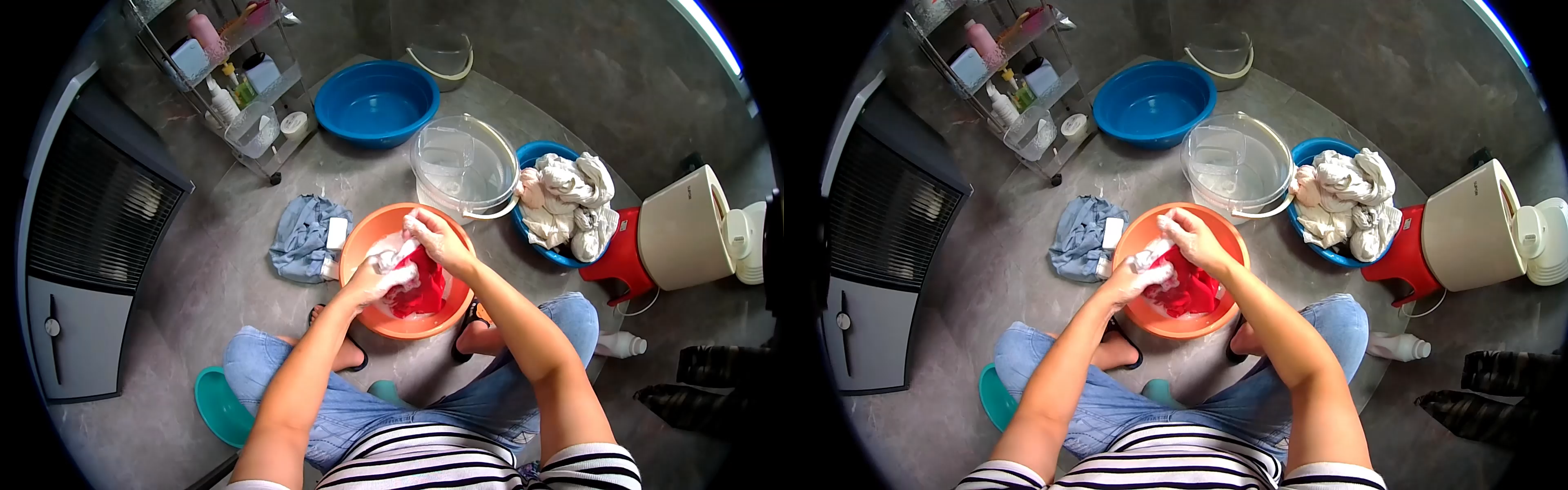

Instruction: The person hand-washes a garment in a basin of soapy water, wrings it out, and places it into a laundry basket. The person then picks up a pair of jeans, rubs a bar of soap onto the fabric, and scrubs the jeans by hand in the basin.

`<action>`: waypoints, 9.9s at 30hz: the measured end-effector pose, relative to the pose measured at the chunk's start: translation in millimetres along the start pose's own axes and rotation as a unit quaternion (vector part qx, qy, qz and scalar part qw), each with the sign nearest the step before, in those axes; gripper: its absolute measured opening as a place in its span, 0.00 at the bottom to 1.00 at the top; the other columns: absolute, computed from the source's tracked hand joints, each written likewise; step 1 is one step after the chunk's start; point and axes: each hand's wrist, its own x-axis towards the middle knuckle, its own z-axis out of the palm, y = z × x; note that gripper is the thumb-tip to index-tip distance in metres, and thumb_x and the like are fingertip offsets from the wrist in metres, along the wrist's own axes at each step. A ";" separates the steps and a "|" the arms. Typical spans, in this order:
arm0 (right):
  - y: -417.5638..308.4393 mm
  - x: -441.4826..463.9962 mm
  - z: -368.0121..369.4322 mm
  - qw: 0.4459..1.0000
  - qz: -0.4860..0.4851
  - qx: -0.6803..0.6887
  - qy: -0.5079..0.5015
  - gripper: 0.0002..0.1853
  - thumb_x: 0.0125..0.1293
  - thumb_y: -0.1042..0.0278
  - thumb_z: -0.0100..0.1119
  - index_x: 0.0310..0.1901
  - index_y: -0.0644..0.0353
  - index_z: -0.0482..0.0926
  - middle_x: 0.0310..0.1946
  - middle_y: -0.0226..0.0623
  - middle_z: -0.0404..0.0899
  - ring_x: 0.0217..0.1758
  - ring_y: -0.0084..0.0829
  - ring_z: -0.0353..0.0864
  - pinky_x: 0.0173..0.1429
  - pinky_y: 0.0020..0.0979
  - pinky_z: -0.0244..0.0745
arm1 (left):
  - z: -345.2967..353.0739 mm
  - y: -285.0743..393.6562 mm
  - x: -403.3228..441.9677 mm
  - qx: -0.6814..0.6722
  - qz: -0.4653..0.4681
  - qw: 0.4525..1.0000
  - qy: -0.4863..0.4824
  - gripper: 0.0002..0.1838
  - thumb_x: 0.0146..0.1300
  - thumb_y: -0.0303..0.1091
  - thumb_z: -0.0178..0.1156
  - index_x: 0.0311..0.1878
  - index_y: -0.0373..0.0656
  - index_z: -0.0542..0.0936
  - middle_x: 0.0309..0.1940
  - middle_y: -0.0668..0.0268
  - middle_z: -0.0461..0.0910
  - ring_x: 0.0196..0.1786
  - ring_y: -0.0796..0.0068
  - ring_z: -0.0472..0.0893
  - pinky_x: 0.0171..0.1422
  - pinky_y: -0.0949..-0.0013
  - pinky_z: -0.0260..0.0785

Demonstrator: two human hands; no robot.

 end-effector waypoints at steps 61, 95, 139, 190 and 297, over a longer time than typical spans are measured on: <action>4.1 -4.6 63.0 0.839 -0.144 -0.476 0.219 0.16 0.68 0.54 0.55 0.30 0.59 0.76 0.26 0.46 0.80 0.26 0.51 0.81 0.30 0.49 0.74 | 21.7 -20.7 19.3 -0.528 -0.121 0.841 -0.008 0.22 0.73 0.55 0.46 0.53 0.47 0.77 0.48 0.63 0.81 0.52 0.63 0.80 0.57 0.56 0.73; -37.0 -10.9 29.7 0.991 -0.009 -0.094 0.098 0.16 0.69 0.54 0.61 0.36 0.62 0.78 0.26 0.33 0.80 0.33 0.23 0.78 0.39 0.30 0.73 | 0.7 -12.2 -2.7 -0.098 0.004 0.995 0.000 0.38 0.63 0.60 0.62 0.66 0.41 0.68 0.54 0.60 0.79 0.57 0.67 0.79 0.64 0.62 0.70; 6.3 5.5 45.2 0.967 -0.037 -0.208 0.145 0.17 0.69 0.53 0.59 0.32 0.61 0.80 0.25 0.47 0.81 0.29 0.45 0.82 0.36 0.41 0.75 | 6.5 -9.0 -5.9 -0.445 -0.059 0.893 0.027 0.27 0.70 0.51 0.55 0.65 0.44 0.70 0.54 0.59 0.79 0.54 0.63 0.81 0.59 0.57 0.75; 16.6 -23.0 15.6 0.992 -0.003 0.100 0.084 0.23 0.62 0.73 0.64 0.59 0.62 0.73 0.48 0.35 0.81 0.47 0.26 0.81 0.55 0.31 0.77 | -13.7 -20.2 -11.1 -0.450 -0.030 0.891 0.061 0.26 0.69 0.48 0.57 0.62 0.40 0.73 0.59 0.57 0.77 0.61 0.60 0.77 0.68 0.54 0.68; 6.1 -20.1 8.0 0.997 0.064 -0.012 0.032 0.23 0.65 0.59 0.66 0.55 0.65 0.78 0.42 0.35 0.84 0.45 0.25 0.81 0.53 0.31 0.76 | -25.5 -59.8 3.6 -0.414 0.040 0.898 0.146 0.22 0.63 0.28 0.56 0.62 0.43 0.73 0.56 0.63 0.79 0.59 0.66 0.78 0.65 0.60 0.70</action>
